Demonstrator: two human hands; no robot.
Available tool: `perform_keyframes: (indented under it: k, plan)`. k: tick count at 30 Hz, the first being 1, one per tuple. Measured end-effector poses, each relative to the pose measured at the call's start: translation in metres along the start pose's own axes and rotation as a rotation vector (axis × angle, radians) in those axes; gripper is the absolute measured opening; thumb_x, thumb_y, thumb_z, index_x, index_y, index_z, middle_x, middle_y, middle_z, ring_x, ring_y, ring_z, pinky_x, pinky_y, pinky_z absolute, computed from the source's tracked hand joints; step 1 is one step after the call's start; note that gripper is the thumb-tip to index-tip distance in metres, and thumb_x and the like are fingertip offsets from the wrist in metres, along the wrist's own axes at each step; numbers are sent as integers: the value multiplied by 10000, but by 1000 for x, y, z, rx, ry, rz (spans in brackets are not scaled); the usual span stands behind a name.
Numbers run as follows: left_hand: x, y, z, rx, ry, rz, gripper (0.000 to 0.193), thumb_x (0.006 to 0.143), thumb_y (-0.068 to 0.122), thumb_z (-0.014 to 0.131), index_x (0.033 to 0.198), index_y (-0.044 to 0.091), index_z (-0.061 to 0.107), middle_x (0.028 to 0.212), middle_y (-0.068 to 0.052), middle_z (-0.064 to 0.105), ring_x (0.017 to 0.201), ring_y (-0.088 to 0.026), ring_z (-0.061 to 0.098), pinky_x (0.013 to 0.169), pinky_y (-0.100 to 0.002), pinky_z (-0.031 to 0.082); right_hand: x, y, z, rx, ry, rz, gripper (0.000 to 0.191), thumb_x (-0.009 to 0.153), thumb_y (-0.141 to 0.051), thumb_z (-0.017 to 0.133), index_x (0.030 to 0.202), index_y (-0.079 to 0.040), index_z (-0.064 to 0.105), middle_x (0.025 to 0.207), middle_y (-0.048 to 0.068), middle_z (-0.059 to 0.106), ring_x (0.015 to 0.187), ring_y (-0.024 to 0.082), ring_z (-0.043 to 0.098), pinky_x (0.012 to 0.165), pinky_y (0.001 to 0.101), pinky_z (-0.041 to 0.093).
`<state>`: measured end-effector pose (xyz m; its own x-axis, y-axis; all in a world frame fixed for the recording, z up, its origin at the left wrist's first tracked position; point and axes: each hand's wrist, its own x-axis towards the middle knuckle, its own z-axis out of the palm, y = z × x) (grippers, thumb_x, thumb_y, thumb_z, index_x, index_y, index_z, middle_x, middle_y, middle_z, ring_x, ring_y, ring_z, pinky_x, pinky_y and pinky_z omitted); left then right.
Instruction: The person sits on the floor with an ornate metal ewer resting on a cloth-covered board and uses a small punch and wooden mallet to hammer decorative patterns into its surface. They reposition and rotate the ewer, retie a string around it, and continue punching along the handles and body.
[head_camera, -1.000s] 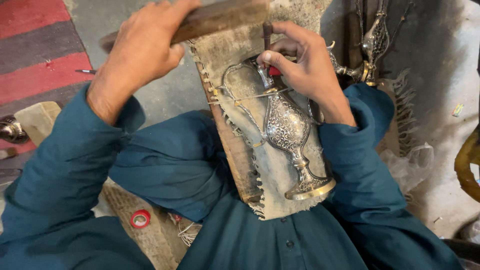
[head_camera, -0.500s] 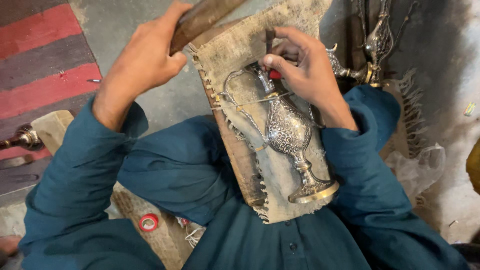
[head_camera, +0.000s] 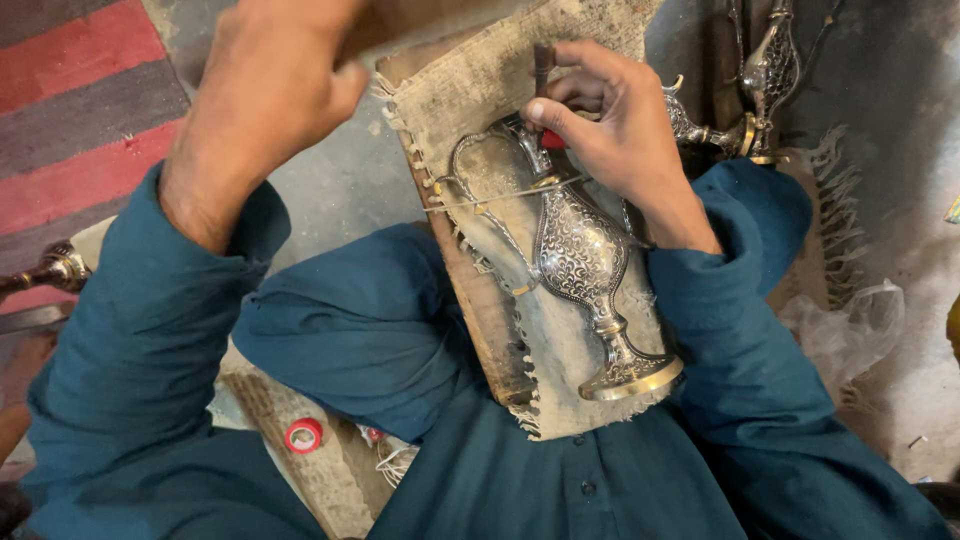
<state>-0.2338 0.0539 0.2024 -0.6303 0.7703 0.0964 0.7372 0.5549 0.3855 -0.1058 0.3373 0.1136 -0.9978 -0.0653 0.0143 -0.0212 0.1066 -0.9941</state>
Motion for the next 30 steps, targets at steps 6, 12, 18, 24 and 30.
perform_keyframes:
  k: [6, 12, 18, 24, 30]
  plan:
    - [-12, 4, 3, 214, -109, -19, 631, 784, 1, 731, 1389, 97, 577, 986, -229, 672, 938, -462, 659, 765, -574, 501, 0, 0, -3, 33, 53, 51, 357, 1030, -2, 717, 1357, 10, 576, 1030, 97, 766, 952, 144, 752, 831, 256, 616]
    - [-67, 22, 7, -229, 115, -222, 599, 866, 8, 662, 1440, 59, 498, 1118, -243, 669, 1035, -456, 653, 859, -507, 519, -1, -8, -34, 144, 90, -95, 189, 1165, 17, 614, 1348, -22, 583, 1036, 111, 734, 1014, 164, 752, 880, 249, 599]
    - [-132, 117, 67, -996, 436, -692, 579, 909, 8, 635, 1460, -3, 454, 992, -76, 617, 914, -169, 641, 871, -365, 573, 17, -16, -54, -59, -231, -106, 353, 1071, -28, 730, 1396, -41, 591, 1064, 71, 711, 1006, 148, 713, 852, 292, 632]
    - [-137, 177, 123, -1181, 744, -447, 477, 997, -97, 605, 1398, 8, 369, 1054, -98, 628, 1002, -172, 659, 1062, -354, 565, 50, -13, -41, -317, -500, -380, 300, 1094, -39, 781, 1335, 19, 612, 1055, 132, 714, 977, 176, 687, 912, 351, 591]
    - [-140, 178, 126, -1077, 695, -715, 577, 929, -59, 606, 1461, 25, 400, 1034, -64, 602, 885, -154, 596, 783, -314, 517, 59, -4, -39, -397, -651, -477, 283, 1133, -66, 699, 1387, 8, 596, 1121, 141, 739, 1058, 221, 741, 946, 366, 631]
